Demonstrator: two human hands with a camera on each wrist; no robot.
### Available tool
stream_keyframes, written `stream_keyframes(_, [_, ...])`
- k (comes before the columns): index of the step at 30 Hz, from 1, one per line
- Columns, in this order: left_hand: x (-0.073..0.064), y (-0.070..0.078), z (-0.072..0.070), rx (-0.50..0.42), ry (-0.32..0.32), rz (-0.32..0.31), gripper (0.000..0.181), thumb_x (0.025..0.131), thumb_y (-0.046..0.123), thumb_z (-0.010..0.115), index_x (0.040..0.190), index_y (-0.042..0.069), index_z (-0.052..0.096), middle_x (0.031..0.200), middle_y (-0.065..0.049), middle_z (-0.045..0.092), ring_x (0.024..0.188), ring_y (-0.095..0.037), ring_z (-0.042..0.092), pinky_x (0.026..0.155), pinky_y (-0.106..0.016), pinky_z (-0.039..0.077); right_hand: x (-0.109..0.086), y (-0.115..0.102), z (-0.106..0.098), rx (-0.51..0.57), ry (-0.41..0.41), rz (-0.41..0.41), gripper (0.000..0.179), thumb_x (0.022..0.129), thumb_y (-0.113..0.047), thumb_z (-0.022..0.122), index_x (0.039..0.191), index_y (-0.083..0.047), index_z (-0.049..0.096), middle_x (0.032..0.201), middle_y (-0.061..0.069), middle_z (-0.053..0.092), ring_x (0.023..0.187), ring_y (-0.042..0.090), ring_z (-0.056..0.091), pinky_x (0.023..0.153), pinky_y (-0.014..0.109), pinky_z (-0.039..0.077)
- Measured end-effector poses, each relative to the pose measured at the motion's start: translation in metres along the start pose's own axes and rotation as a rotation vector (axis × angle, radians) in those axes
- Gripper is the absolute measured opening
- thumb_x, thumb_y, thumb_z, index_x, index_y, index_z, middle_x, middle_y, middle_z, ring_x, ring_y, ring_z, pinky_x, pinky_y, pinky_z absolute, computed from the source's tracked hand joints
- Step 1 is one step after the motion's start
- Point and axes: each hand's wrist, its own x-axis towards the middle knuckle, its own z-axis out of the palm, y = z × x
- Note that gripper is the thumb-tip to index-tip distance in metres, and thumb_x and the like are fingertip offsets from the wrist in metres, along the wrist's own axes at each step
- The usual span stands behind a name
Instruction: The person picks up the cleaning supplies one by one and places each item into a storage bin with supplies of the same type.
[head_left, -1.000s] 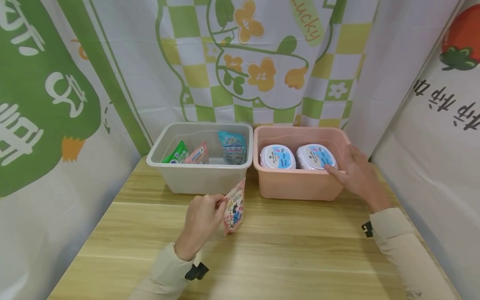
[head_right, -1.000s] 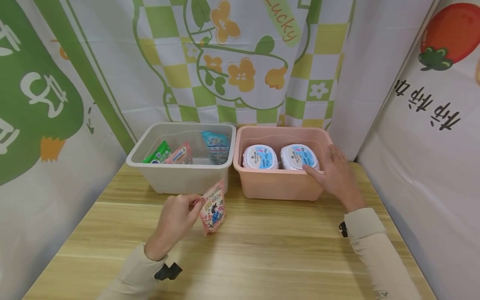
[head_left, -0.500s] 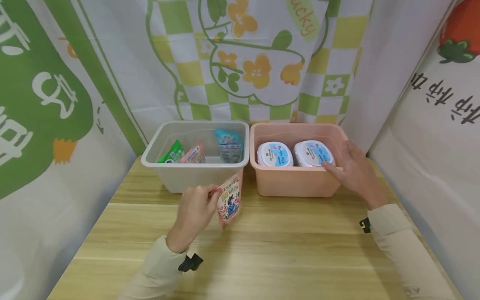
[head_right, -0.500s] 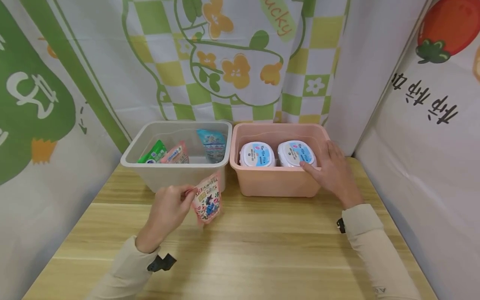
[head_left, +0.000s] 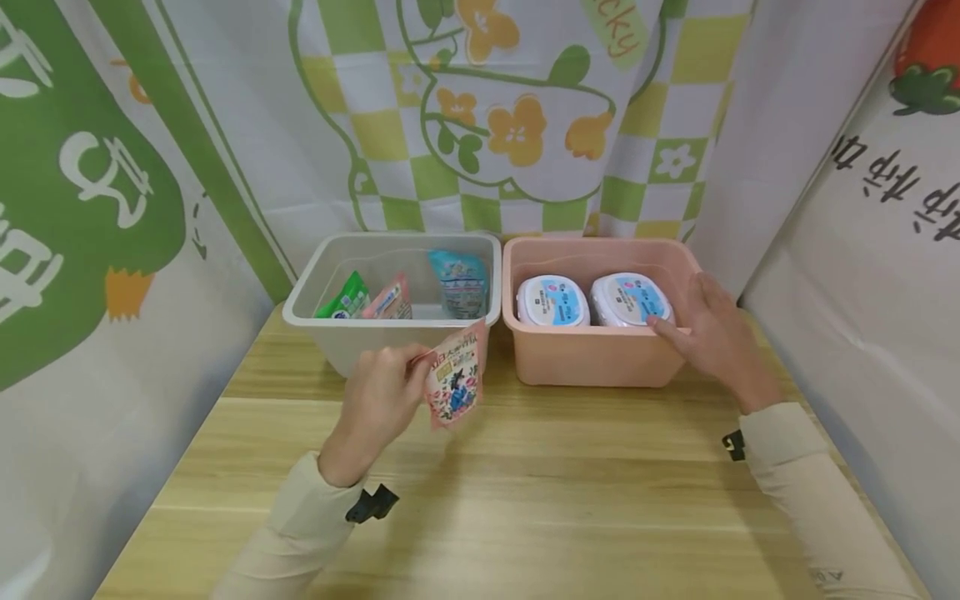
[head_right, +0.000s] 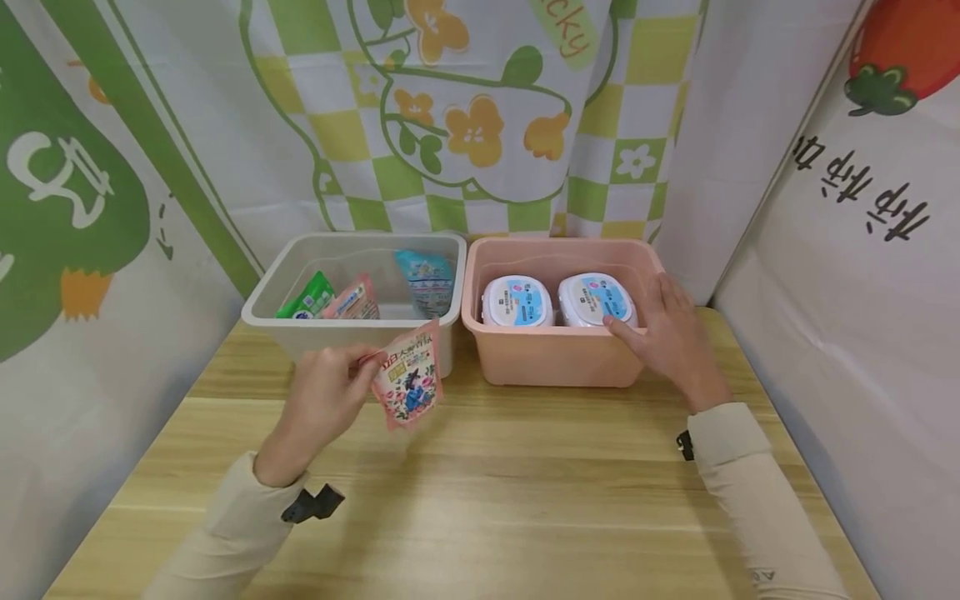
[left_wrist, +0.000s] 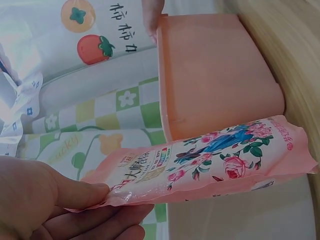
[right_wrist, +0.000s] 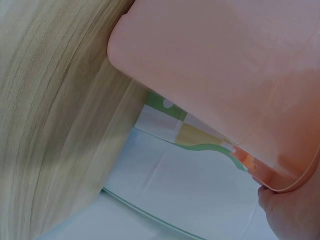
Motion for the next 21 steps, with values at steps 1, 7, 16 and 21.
stream_keyframes(1, [0.001, 0.0, -0.002, -0.001, 0.003, 0.005, 0.01, 0.097, 0.004, 0.073, 0.095, -0.002, 0.081, 0.077, -0.013, 0.078, 0.05, -0.009, 0.05, 0.045, -0.022, 0.038, 0.0, 0.0, 0.0, -0.006, -0.009, 0.007, 0.101, 0.099, -0.058, 0.065, 0.159, 0.012, 0.023, 0.152, 0.035, 0.039, 0.139, 0.057, 0.039, 0.112, 0.075, 0.033])
stream_keyframes(7, [0.006, -0.001, -0.01, -0.006, 0.026, 0.017, 0.01, 0.097, 0.002, 0.072, 0.096, -0.004, 0.08, 0.081, -0.017, 0.079, 0.05, -0.01, 0.052, 0.045, -0.021, 0.038, 0.0, 0.0, 0.0, -0.018, -0.034, 0.024, 0.108, 0.099, -0.059, 0.064, 0.164, 0.01, 0.013, 0.161, 0.038, 0.03, 0.146, 0.06, 0.032, 0.117, 0.075, 0.028])
stream_keyframes(16, [0.014, 0.001, -0.025, -0.01, 0.066, 0.052, 0.013, 0.098, 0.003, 0.071, 0.1, -0.005, 0.08, 0.081, -0.019, 0.079, 0.046, -0.01, 0.044, 0.044, -0.021, 0.029, 0.002, -0.001, 0.0, -0.016, -0.004, 0.003, 0.1, 0.099, -0.057, 0.066, 0.155, 0.015, 0.026, 0.149, 0.037, 0.04, 0.136, 0.059, 0.04, 0.112, 0.074, 0.032])
stream_keyframes(21, [0.02, 0.003, -0.034, -0.009, 0.084, 0.076, 0.014, 0.099, 0.003, 0.07, 0.098, -0.007, 0.079, 0.08, -0.02, 0.078, 0.046, -0.01, 0.044, 0.043, -0.021, 0.031, 0.001, -0.001, 0.001, -0.017, -0.003, 0.007, 0.096, 0.098, -0.056, 0.067, 0.152, 0.014, 0.03, 0.144, 0.035, 0.043, 0.132, 0.058, 0.043, 0.108, 0.074, 0.035])
